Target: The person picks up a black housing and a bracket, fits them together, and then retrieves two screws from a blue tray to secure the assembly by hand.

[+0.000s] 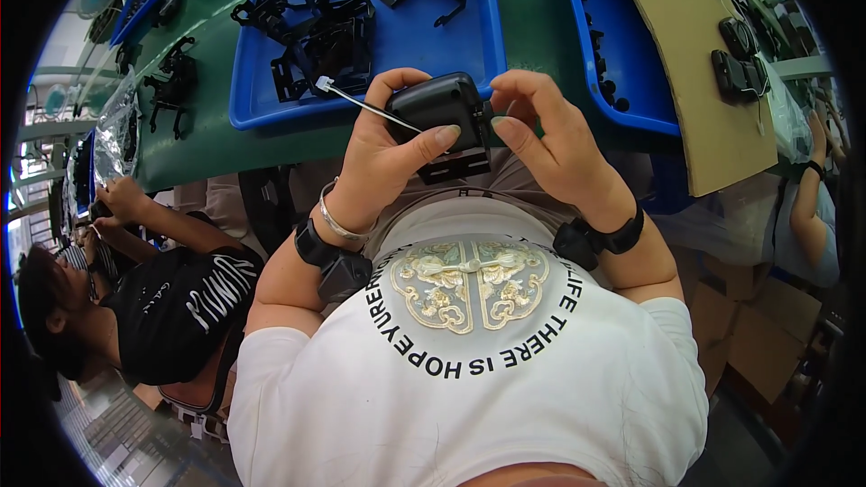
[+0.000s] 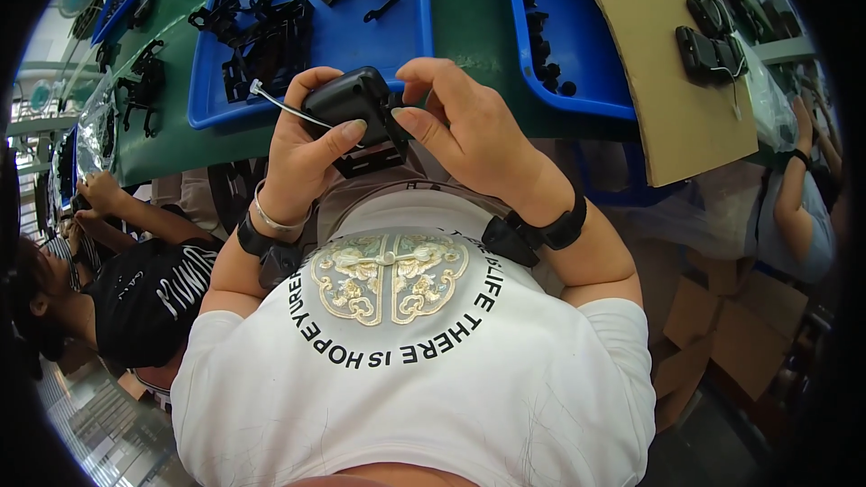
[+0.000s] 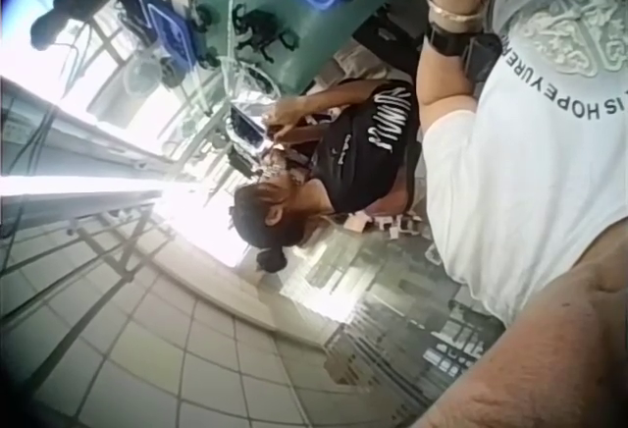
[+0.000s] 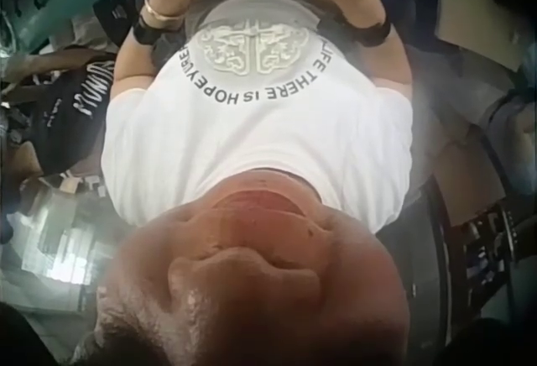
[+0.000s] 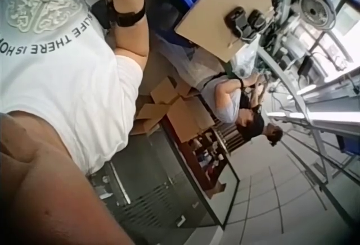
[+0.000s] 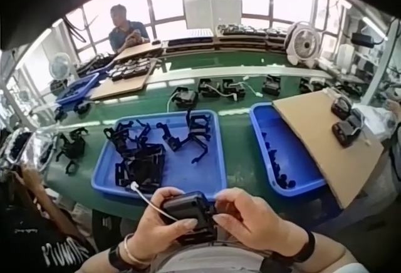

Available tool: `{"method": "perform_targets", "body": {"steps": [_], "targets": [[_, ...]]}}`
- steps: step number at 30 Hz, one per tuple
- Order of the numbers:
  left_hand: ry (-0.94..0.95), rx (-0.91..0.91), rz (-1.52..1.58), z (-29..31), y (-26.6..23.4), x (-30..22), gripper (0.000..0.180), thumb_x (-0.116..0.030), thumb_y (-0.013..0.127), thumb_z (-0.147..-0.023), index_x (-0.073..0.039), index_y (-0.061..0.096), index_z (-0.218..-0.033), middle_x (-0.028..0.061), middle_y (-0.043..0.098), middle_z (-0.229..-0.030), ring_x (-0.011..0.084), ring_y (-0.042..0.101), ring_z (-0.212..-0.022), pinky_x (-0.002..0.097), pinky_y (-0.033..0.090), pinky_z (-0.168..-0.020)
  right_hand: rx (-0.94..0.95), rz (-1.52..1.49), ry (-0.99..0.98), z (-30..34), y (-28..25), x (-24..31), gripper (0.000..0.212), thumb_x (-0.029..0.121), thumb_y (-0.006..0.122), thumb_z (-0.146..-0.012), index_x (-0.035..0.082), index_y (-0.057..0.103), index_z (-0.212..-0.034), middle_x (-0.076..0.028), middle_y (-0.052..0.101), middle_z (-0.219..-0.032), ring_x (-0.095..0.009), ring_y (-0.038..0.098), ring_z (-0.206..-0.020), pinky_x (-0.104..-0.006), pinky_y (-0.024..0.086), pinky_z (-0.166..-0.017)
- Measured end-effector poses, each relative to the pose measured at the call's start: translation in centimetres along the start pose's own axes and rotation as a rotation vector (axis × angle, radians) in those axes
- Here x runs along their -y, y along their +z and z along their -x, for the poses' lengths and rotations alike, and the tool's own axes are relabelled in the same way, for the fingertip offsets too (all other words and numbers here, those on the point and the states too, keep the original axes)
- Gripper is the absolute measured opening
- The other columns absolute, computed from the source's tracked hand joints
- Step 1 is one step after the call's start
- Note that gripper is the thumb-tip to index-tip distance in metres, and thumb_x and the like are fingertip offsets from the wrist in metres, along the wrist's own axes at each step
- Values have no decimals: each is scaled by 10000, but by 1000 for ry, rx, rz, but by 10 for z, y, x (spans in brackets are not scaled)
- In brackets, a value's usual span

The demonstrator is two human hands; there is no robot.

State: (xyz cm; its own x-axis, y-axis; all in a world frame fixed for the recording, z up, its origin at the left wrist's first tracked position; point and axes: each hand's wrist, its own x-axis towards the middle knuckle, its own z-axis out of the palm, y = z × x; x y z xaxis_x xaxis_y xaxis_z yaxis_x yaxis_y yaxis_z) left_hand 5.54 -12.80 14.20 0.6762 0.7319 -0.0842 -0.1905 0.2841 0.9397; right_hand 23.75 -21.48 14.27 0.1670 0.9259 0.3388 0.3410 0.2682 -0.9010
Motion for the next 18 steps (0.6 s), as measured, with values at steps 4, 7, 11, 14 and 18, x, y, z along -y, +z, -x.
{"method": "perform_targets", "body": {"steps": [4, 7, 11, 14, 18], "targets": [[33, 47, -47, 0, -2, 4, 509, -56, 713, -775, -69, 399, -1175, 50, 558, -987, 94, 574, -858, 222, 520, -712, 200, 291, 132, -1, -1, -1, 308, 319, 513, -932, 20, 553, -994, -74, 569, -752, -143, 551, -697, -239, 443, -637], [42, 33, -23, -1, 0, 4, 504, -41, 708, -777, -66, 397, -1174, 52, 558, -985, 93, 574, -857, 217, 521, -699, -10, 80, -37, 1, 1, -7, 311, 334, 503, -934, 28, 556, -945, -92, 568, -751, -188, 554, -674, -265, 435, -607], [61, 69, -80, -2, -1, 4, 502, -37, 706, -778, -62, 398, -1174, 55, 556, -987, 95, 574, -859, 219, 522, -703, 211, 389, 89, -2, -2, -8, 378, 392, 496, -926, 30, 540, -1024, -90, 590, -821, -188, 571, -742, -277, 456, -668], [59, 56, -46, 0, 0, 4, 501, -36, 705, -779, -62, 397, -1173, 56, 555, -989, 94, 574, -858, 220, 523, -705, 52, 242, -26, -1, 2, -8, 339, 364, 492, -931, 32, 552, -973, -90, 576, -786, -209, 563, -737, -293, 442, -651], [76, 66, -71, 0, -2, 7, 500, -34, 704, -779, -62, 396, -1171, 57, 553, -992, 95, 573, -861, 224, 525, -709, 106, 312, 5, 1, 2, -6, 357, 379, 490, -929, 29, 548, -965, -85, 569, -788, -214, 563, -762, -297, 441, -677]]}}
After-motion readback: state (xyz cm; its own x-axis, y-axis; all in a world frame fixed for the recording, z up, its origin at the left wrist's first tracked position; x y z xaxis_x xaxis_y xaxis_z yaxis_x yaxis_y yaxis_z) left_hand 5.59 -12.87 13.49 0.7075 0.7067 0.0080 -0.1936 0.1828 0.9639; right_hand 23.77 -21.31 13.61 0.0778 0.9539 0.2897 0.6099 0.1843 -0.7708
